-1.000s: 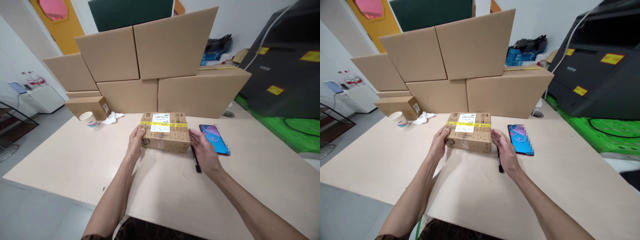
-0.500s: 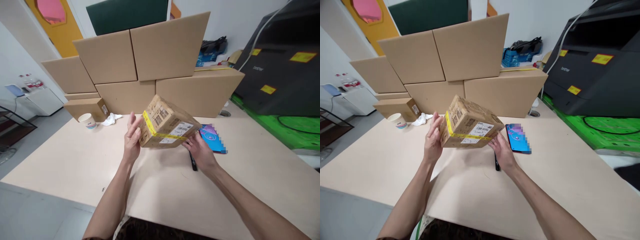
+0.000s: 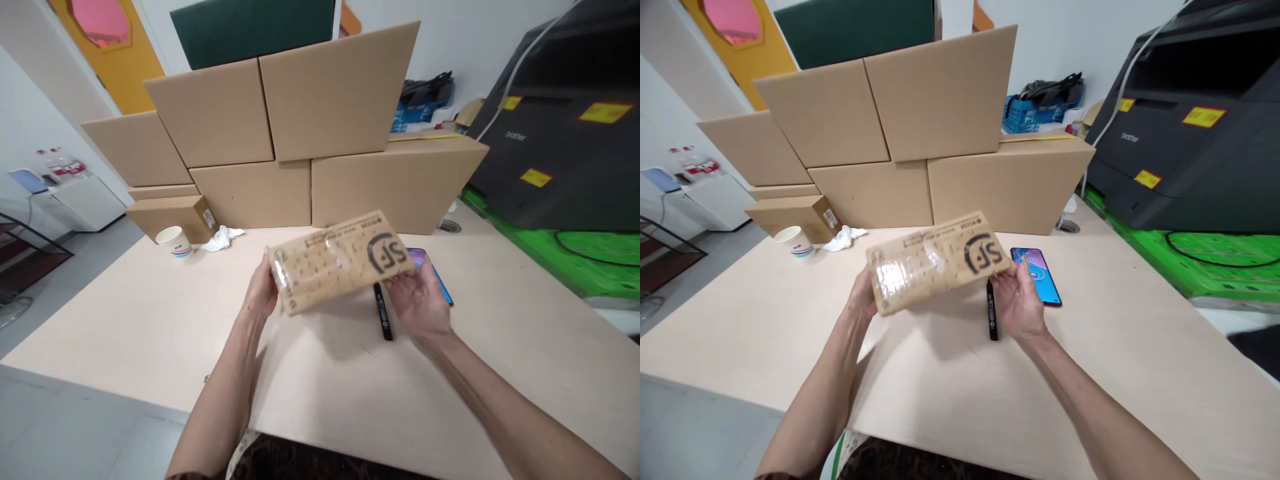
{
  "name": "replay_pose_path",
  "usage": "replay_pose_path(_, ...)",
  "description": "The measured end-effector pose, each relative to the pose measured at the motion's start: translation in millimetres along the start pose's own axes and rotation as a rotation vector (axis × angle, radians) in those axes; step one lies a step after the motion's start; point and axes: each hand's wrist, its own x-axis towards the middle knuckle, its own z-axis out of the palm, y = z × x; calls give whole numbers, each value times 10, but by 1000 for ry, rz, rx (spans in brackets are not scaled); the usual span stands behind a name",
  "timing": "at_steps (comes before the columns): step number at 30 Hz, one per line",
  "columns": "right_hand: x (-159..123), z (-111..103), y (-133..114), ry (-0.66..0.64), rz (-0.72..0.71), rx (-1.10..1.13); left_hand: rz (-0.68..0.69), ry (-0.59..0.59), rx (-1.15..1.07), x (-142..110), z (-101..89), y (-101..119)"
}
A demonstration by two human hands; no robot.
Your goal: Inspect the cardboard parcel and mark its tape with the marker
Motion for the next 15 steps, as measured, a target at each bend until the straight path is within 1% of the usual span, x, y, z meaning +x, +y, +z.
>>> replay_pose_path(2, -59, 4, -26, -33, 15, -19, -155, 66, 5, -18, -3, 37)
replay_pose_path(3, -87, 4, -32, -45, 20, -27, -197, 89, 13, -28, -3, 53)
replay_pose_path(4, -110, 2, -36, -53, 19, -32, -189, 104, 32, -38, -3, 65)
replay_pose_path(6, -135, -7, -40, -59, 11, -38, -113, 93, 75, -52, -2, 76)
replay_pose_path(9, -134, -26, -56, -92, -21, -49, 46, -16, 120, -69, 5, 53)
replay_pose_path(11, -127, -34, -74, -132, -94, -71, 178, -79, 137, -82, 10, 23)
replay_pose_path(13, -121, -39, -84, -172, -181, -96, 318, -85, 138, -93, 12, -4)
replay_pose_path(15, -113, -42, -76, -206, -220, -112, 452, -64, 126, -99, 6, -18)
